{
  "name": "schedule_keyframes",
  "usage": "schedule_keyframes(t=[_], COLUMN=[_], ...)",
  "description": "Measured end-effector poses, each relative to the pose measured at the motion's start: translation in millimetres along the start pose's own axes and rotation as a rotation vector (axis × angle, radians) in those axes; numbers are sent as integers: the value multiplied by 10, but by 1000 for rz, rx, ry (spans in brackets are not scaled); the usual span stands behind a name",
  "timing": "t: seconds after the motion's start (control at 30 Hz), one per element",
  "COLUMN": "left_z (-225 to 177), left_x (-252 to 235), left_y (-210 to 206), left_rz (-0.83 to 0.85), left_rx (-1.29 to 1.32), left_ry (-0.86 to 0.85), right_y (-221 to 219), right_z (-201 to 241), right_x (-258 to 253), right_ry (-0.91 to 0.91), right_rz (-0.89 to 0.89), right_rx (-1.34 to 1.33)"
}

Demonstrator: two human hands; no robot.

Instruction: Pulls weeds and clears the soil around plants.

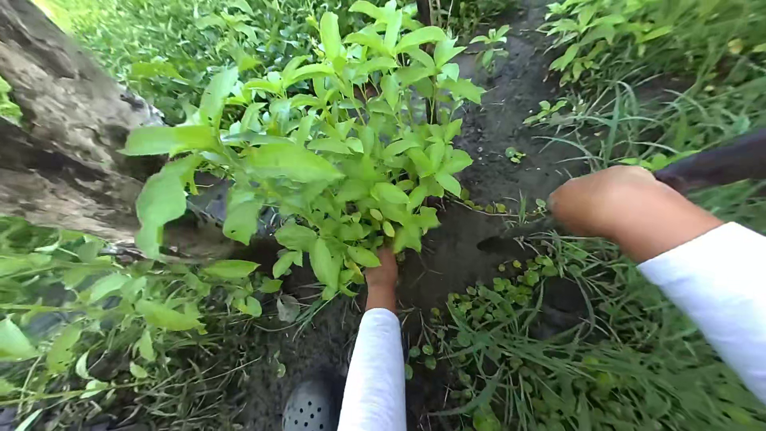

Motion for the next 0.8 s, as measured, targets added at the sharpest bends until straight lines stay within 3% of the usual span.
schedule_keyframes(t=[0.13, 0.2, 0.4, 0.5, 0.63, 0.7, 0.8], left_z=[119, 96, 172, 14, -490, -672, -706], left_x=[-119, -136, 168, 627, 1330, 1355, 1007], left_y=[2, 31, -40, -93, -572, -682, -534], left_rz=[-34, 30, -56, -83, 9, 22, -80], left_rx=[9, -19, 91, 205, 291, 286, 245], left_ry=[-129, -55, 164, 113, -88, -130, -63], right_y=[-28, -68, -324, -428, -572, -557, -503], right_z=[-156, -232, -531, -600, -626, -594, -529], right_x=[-281, -409, -795, -877, -1061, -1021, -854], right_ry=[56, 75, 150, 188, 178, 172, 182], right_rz=[9, 22, 4, 10, -23, -21, -9], right_rx=[10, 21, 12, -14, -3, 5, 22])
Point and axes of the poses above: each hand's wrist, its own x-axis away from the middle knuckle, its own y-axis out of the back of the hand, z = x × y, the point moved 4 cm from there along -x, towards the middle knuckle, and after that the axes turned 2 degrees about x, right-handed, at the moved point
